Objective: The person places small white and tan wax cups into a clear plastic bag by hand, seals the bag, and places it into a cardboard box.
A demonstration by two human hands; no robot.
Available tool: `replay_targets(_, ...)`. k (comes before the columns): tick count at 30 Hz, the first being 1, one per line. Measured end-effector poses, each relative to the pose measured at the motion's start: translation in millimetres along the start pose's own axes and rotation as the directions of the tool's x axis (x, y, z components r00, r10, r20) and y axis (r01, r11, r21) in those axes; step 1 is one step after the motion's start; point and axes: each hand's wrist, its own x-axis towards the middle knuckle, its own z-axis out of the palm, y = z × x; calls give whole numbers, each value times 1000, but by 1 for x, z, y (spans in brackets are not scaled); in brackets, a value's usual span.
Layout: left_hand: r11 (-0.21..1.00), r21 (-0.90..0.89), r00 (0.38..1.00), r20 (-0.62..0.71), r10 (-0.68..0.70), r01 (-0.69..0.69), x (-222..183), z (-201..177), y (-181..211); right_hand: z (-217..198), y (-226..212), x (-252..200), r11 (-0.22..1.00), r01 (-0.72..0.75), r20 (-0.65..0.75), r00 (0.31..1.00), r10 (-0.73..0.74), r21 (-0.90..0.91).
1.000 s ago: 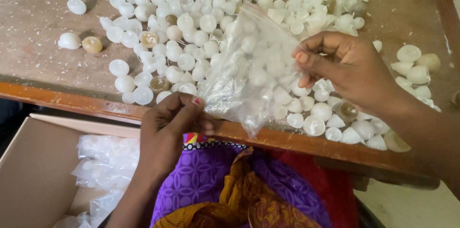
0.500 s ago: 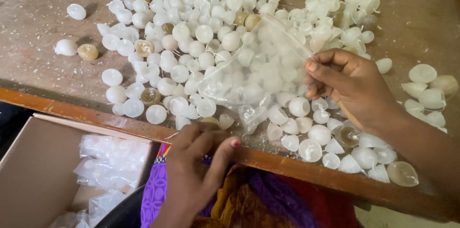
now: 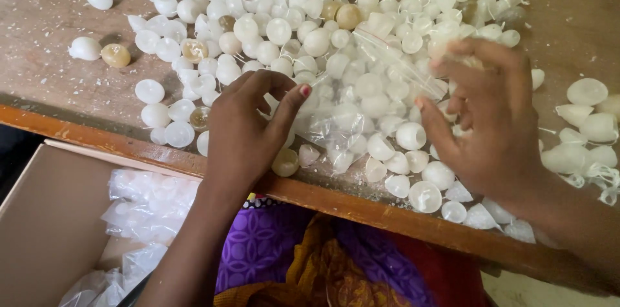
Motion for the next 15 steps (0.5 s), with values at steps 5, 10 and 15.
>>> replay_targets(5, 990, 91, 994, 15, -109, 107, -3, 9, -8, -5, -51, -12, 835, 549, 48, 834, -550, 40)
replay_targets(10, 984, -8, 983, -48, -176, 175, -6, 7, -5, 3, -58, -13, 804, 594, 167, 789, -591, 37)
replay_targets(15, 952, -123, 959, -3, -282, 279, -4, 6, -6, 4, -63, 0, 793, 609, 190, 777, -600, 17)
